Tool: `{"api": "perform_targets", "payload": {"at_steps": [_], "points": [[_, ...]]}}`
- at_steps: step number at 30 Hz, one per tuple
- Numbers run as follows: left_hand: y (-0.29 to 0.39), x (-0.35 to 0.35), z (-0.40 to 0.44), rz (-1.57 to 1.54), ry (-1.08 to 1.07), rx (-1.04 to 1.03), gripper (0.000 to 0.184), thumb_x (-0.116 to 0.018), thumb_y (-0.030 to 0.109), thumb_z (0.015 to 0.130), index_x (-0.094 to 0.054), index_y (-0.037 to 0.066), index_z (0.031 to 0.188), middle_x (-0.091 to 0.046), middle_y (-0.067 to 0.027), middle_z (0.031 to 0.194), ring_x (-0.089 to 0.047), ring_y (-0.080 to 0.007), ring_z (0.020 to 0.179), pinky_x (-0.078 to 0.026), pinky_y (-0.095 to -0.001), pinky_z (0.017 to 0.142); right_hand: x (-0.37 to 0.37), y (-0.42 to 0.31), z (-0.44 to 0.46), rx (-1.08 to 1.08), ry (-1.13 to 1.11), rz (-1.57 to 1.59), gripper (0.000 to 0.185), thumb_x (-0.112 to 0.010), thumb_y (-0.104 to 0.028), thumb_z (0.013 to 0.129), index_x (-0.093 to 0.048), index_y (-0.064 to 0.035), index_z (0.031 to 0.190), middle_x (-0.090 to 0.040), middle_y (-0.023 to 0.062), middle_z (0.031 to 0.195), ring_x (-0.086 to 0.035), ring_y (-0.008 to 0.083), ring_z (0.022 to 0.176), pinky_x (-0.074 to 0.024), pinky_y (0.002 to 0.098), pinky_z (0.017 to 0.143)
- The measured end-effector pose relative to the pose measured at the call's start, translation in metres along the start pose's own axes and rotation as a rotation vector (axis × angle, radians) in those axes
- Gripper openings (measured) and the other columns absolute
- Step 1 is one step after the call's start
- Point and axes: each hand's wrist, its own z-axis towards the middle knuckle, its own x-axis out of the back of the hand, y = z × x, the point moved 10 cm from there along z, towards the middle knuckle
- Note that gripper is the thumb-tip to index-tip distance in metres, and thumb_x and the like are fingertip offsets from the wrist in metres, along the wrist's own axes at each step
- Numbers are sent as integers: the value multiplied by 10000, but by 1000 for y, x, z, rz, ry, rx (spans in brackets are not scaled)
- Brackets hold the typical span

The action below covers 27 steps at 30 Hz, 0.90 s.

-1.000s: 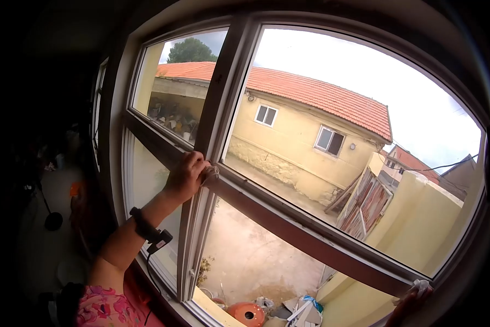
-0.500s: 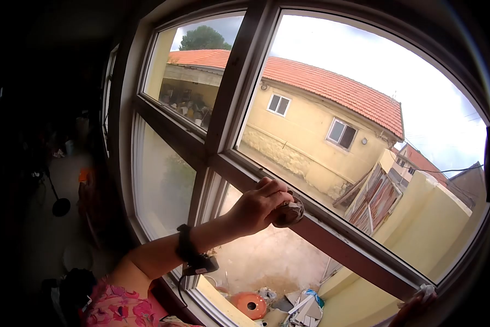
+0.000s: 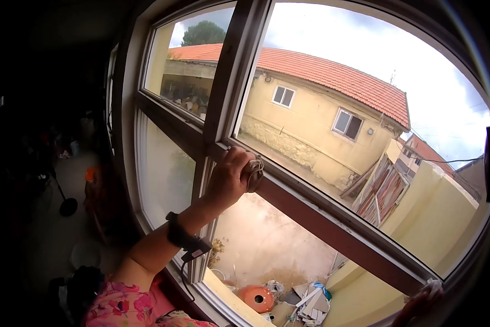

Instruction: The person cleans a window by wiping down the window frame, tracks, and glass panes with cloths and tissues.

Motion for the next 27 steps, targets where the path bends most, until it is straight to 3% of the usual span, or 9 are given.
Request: {"api": "perform_targets", "payload": {"at_steps": [4,6,9,13,16,18,22,23,27], "points": [[-19,4,-1,-212,23,106,315,-532,-115,699,-564,61,958,-535,-110,902,-572,-343,786,-468,-395,662,-3,-5,1,-41,1,44,612,-368,-507,947,-461,36,1214,-541,229,1125,-557,386,1017,-444,440,839],[-14,4,-3,111,-21,57,287,-514,-86,727,-571,70,961,-541,-91,912,-573,-338,748,-482,-387,653,-4,-4,0,-54,-24,21,609,-361,-512,943,-466,29,1203,-538,224,1113,-556,381,1011,-444,433,828],[-35,6,0,249,-20,187,256,-500,-53,749,-586,67,959,-537,-102,947,-571,-325,795,-488,-359,695,-3,-9,0,-28,-3,21,600,-364,-502,944,-463,29,1206,-535,225,1115,-550,375,1018,-437,423,842],[-18,13,5,265,-44,80,202,-517,-5,785,-592,59,961,-528,-118,991,-563,-304,864,-483,-339,749,-3,-11,1,-12,10,33,583,-366,-486,946,-461,30,1202,-530,224,1104,-544,368,1014,-428,416,853],[-17,16,2,165,-80,56,153,-577,2,801,-617,44,942,-522,-118,1026,-557,-250,919,-469,-306,777,-6,-16,4,-22,-39,93,569,-369,-475,946,-462,32,1187,-526,221,1083,-539,367,1001,-424,418,856],[-47,5,-6,-228,-138,230,154,-651,11,796,-650,43,946,-534,-93,1032,-562,-195,916,-464,-281,767,-7,-15,4,-8,-31,111,569,-366,-480,946,-463,34,1173,-523,218,1071,-534,369,992,-423,422,853],[-41,2,-7,-148,-137,345,157,-688,1,782,-685,48,931,-565,-60,932,-580,-169,878,-465,-261,749,-8,-2,-2,-27,-28,53,581,-365,-492,944,-464,36,1166,-523,218,1067,-533,369,990,-422,424,854],[-21,-1,-3,-279,-153,324,157,-692,-19,764,-686,45,908,-573,-54,890,-588,-166,853,-469,-257,739,-9,3,-4,-37,-24,67,586,-365,-495,944,-464,36,1169,-523,220,1071,-533,369,993,-422,425,855],[-3,-1,-1,-201,-138,199,149,-695,-20,757,-681,40,893,-580,-64,893,-601,-174,828,-482,-265,700,-10,24,-9,-27,3,47,591,-371,-498,942,-461,36,1180,-523,221,1084,-535,371,1003,-422,427,857]]}}
